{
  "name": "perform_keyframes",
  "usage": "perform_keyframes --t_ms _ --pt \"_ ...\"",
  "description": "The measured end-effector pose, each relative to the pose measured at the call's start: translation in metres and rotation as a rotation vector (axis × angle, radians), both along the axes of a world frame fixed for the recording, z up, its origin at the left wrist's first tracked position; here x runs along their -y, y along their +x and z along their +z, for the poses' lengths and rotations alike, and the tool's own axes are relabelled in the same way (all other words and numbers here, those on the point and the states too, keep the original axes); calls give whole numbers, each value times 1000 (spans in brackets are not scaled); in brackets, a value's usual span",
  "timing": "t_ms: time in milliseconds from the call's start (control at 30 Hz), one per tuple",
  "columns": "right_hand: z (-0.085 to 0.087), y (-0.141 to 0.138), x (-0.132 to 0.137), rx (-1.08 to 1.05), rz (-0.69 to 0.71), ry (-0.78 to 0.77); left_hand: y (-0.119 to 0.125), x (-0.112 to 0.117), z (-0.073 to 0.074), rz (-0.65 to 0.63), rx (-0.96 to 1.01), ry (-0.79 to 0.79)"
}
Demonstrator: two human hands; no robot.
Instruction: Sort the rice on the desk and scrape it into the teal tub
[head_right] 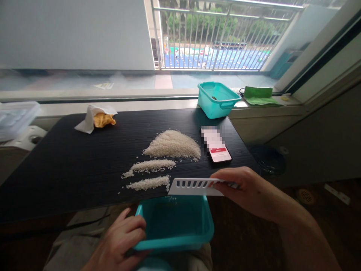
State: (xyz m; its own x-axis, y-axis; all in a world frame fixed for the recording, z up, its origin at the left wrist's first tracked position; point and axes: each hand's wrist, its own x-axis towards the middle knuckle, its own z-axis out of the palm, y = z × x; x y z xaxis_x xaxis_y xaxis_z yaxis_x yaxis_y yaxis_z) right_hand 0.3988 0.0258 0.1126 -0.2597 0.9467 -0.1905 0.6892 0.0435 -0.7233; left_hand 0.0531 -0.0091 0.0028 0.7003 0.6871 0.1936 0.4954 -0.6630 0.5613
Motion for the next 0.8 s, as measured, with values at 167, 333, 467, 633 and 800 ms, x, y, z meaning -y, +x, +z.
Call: perform_keyframes --t_ms 167,333,467,633,800 --pt "-2 0 2 -30 -5 -18 1 1 -4 43 86 0" --pt "-5 0 -8 -20 -32 60 1 -2 9 12 23 -12" --pt "-8 -4 -20 -18 -44 94 0 -3 12 19 23 1" --pt "-10 -8 -29 -22 -64 74 -1 -3 9 22 20 -3" --pt "-10 -7 -26 -28 -41 33 -2 -3 8 16 16 -29"
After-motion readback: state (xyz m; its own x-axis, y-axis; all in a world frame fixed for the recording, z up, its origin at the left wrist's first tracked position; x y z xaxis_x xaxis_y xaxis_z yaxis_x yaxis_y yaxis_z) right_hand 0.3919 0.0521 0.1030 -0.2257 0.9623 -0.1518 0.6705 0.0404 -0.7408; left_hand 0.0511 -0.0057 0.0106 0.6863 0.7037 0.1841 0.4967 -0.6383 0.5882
